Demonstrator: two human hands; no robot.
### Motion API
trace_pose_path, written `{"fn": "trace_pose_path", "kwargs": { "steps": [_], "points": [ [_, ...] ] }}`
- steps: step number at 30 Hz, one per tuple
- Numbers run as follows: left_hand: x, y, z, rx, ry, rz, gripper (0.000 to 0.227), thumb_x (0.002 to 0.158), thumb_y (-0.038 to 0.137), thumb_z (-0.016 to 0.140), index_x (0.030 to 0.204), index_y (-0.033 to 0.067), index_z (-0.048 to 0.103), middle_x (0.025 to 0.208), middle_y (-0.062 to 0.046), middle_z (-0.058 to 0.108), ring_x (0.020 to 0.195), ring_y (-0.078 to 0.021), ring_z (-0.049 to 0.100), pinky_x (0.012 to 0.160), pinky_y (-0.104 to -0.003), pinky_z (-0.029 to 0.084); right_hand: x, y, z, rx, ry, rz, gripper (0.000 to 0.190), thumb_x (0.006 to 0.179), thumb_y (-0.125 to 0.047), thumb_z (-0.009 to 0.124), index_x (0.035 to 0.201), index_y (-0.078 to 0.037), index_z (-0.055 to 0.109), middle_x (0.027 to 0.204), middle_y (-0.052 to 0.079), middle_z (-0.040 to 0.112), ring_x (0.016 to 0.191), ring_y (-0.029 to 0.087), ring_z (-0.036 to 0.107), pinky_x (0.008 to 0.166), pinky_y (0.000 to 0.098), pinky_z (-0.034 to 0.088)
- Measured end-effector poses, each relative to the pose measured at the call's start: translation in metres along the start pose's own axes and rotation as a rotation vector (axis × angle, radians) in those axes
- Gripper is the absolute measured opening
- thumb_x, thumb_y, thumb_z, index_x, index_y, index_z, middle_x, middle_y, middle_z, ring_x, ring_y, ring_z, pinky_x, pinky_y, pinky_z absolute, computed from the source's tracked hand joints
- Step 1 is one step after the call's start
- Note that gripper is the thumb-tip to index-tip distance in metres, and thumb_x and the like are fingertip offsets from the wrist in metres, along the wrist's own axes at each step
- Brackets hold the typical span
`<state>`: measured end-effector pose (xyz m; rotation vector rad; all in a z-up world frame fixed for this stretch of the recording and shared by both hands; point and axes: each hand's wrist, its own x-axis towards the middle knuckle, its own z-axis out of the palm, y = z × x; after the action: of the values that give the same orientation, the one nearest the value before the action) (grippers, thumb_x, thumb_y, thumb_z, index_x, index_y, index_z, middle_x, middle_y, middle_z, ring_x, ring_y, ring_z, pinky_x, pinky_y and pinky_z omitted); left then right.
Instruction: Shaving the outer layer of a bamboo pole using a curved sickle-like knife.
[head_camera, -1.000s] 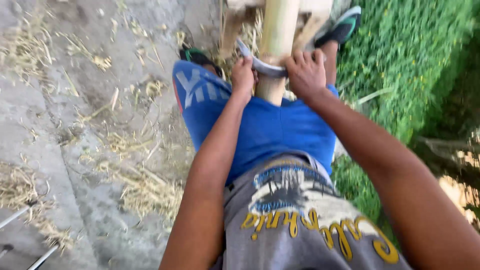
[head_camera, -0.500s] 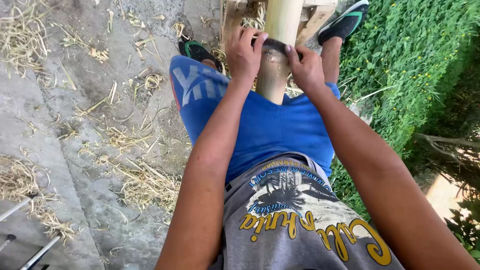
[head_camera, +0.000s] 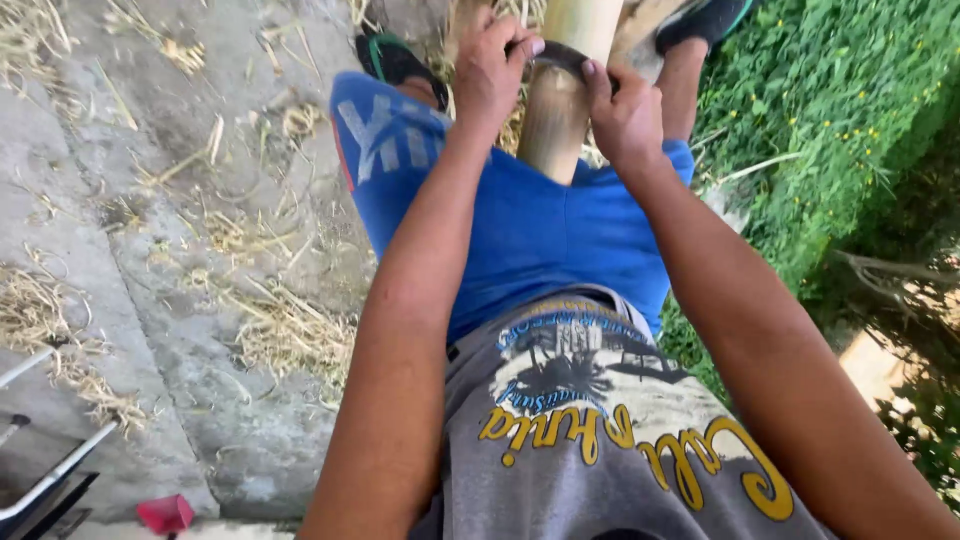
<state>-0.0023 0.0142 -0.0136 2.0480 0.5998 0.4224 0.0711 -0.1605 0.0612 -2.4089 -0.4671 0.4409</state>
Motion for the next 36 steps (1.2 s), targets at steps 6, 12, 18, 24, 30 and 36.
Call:
{"fn": "trace_pose_path", "kwargs": {
  "steps": [6, 12, 18, 24, 30, 36],
  "points": [
    [0.003, 0.006, 0.0, 0.064, 0.037, -0.043, 0.016, 0.077, 0.025, 0.085, 0.083, 0.0149, 0.074, 0.094, -0.01, 0.06, 0.09, -0.0329, 0.063, 0.076, -0.046, 0.05, -0.001, 0.023, 0.012, -0.03, 0.031, 0.007, 0.046, 0.105, -0.043, 0.064, 0.092, 0.0, 0.075, 0.076, 0.025, 0.069, 0.074, 0.044, 0.07, 0.068, 0.0511, 0.053],
    [-0.01, 0.023, -0.007, 0.101, -0.096, -0.139, 0.018, 0.083, 0.028, 0.084, 0.087, 0.0157, 0.072, 0.094, -0.004, 0.062, 0.093, -0.0291, 0.066, 0.077, -0.046, 0.052, -0.02, 0.053, 0.016, -0.007, 0.055, -0.092, 0.04, 0.106, -0.037, 0.059, 0.101, -0.001, 0.077, 0.072, 0.026, 0.068, 0.071, 0.04, 0.073, 0.069, 0.0489, 0.055],
    [0.013, 0.015, -0.017, 0.077, -0.103, -0.153, 0.019, 0.082, 0.03, 0.084, 0.085, 0.0156, 0.072, 0.093, -0.004, 0.062, 0.091, -0.0277, 0.067, 0.073, -0.046, 0.052, -0.001, 0.012, 0.01, -0.047, 0.014, 0.008, 0.044, 0.11, -0.039, 0.065, 0.091, 0.0, 0.071, 0.074, 0.023, 0.068, 0.072, 0.043, 0.069, 0.064, 0.0507, 0.051],
    [0.001, 0.024, -0.017, 0.118, -0.056, -0.145, 0.021, 0.079, 0.032, 0.083, 0.083, 0.0149, 0.071, 0.094, -0.005, 0.061, 0.089, -0.0297, 0.066, 0.068, -0.046, 0.051, -0.008, 0.022, 0.01, -0.039, 0.062, -0.092, 0.038, 0.106, -0.035, 0.066, 0.091, -0.001, 0.072, 0.071, 0.023, 0.068, 0.067, 0.042, 0.069, 0.06, 0.0512, 0.051],
    [-0.017, -0.001, 0.006, 0.119, 0.041, 0.013, 0.018, 0.079, 0.032, 0.084, 0.082, 0.0185, 0.072, 0.104, -0.012, 0.064, 0.091, -0.0328, 0.067, 0.074, -0.047, 0.054, -0.016, 0.043, 0.016, -0.085, 0.04, -0.082, 0.044, 0.108, -0.037, 0.063, 0.086, 0.0, 0.071, 0.072, 0.027, 0.064, 0.068, 0.046, 0.066, 0.062, 0.0528, 0.048],
    [0.01, 0.009, -0.016, 0.029, -0.101, -0.158, 0.019, 0.081, 0.03, 0.085, 0.082, 0.015, 0.073, 0.091, -0.006, 0.066, 0.086, -0.0283, 0.069, 0.069, -0.047, 0.052, -0.006, 0.008, 0.012, -0.085, 0.075, 0.013, 0.042, 0.105, -0.037, 0.068, 0.083, -0.001, 0.07, 0.065, 0.025, 0.065, 0.064, 0.046, 0.065, 0.059, 0.0535, 0.049]
  ]
}}
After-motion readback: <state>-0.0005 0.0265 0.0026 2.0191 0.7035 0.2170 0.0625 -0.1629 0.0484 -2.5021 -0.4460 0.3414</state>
